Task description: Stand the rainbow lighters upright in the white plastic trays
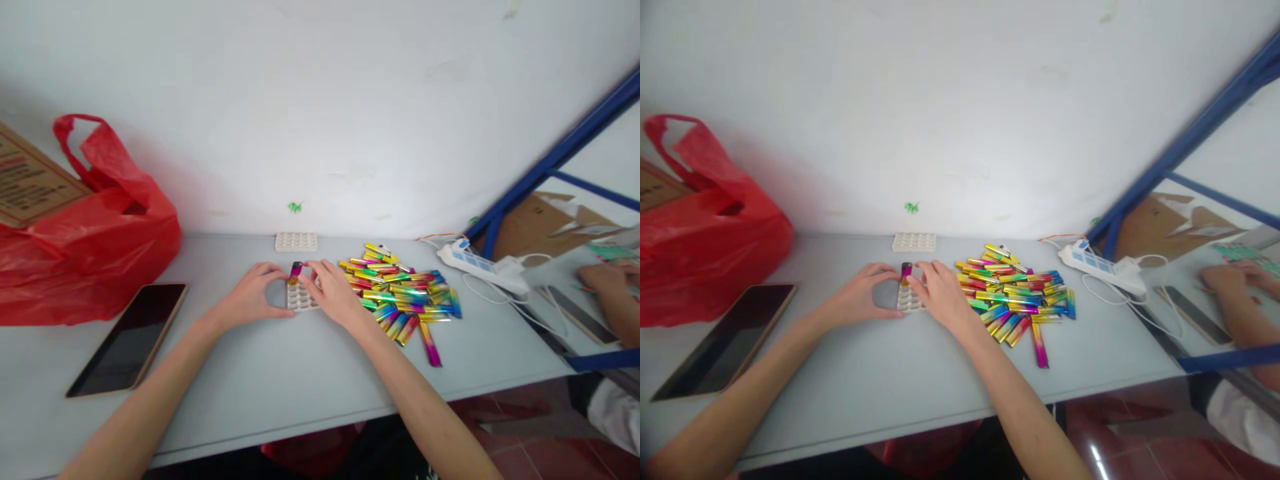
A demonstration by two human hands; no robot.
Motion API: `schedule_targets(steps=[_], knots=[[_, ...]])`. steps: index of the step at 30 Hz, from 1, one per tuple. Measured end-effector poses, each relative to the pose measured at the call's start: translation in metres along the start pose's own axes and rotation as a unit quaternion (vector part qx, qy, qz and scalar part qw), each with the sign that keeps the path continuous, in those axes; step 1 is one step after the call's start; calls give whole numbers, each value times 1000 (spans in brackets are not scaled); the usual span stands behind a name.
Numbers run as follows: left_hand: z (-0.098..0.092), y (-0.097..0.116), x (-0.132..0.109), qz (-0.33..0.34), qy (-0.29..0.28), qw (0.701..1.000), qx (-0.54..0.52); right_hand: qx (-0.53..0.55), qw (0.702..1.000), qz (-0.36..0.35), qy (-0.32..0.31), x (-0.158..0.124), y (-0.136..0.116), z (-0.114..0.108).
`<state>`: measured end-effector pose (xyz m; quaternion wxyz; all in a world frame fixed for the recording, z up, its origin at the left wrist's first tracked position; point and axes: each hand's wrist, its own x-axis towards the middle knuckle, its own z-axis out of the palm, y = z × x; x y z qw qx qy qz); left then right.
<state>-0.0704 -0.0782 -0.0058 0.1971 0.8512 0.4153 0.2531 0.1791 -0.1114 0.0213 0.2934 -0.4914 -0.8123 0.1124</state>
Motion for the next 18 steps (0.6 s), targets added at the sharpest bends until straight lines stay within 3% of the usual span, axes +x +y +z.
schedule_targets(steps=[7,14,18], knots=[[0,-1,1,-4,-3,1000,9,81,995,17,58,-40,5,-22],[-2,4,0,-13,3,1000,11,105,994,-3,11,-8,-15,-3],[-2,4,0,-15,1,1000,15,103,994,10,42,-17,-17,-17]])
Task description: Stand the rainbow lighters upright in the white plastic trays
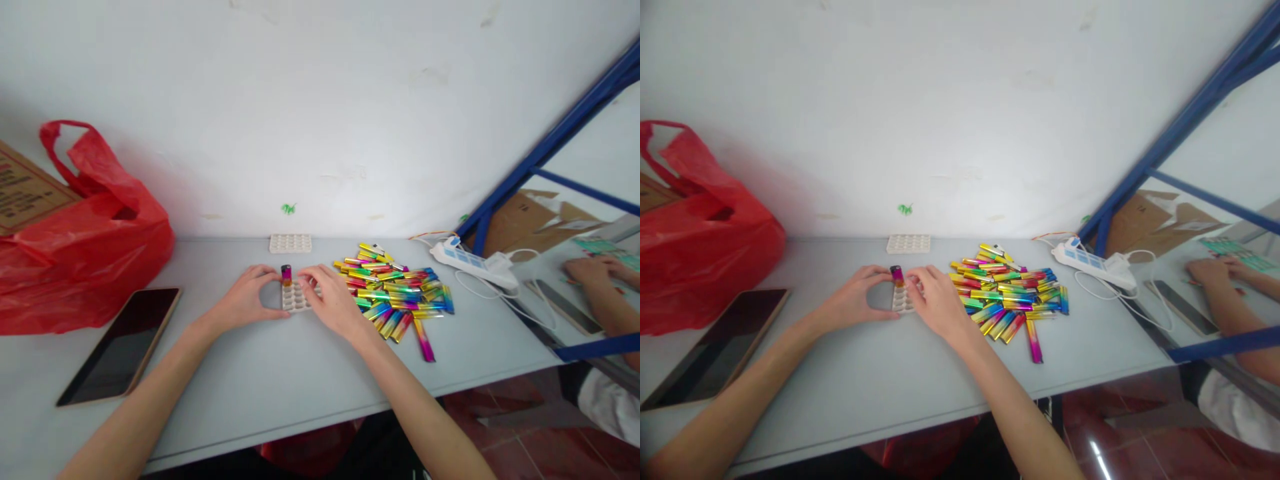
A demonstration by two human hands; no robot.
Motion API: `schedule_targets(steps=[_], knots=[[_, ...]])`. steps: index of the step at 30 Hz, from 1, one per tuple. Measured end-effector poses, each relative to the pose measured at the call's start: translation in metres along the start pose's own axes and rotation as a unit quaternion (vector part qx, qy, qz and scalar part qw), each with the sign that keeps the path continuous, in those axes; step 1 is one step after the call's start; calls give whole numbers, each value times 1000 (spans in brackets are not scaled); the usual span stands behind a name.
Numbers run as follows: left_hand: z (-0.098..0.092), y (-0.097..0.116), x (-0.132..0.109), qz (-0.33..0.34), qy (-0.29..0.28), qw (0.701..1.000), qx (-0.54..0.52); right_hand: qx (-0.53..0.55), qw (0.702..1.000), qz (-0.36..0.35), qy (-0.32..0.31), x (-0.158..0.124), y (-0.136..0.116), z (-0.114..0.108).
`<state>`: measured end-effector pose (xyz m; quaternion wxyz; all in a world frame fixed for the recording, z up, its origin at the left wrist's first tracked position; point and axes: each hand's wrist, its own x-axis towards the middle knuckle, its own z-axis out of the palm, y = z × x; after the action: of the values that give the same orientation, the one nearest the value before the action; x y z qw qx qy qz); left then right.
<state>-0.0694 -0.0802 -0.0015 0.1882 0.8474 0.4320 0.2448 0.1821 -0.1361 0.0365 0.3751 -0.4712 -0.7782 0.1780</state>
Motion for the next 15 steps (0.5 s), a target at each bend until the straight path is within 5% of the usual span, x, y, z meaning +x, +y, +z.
schedule_targets(steps=[9,12,15], knots=[[-2,0,8,-7,-14,1000,19,90,948,218,214,-121,5,-98],[-22,13,4,-45,-18,998,31,52,928,264,256,-145,10,-114],[-53,37,-32,-108,21,993,36,-20,906,309,289,-164,25,-123]])
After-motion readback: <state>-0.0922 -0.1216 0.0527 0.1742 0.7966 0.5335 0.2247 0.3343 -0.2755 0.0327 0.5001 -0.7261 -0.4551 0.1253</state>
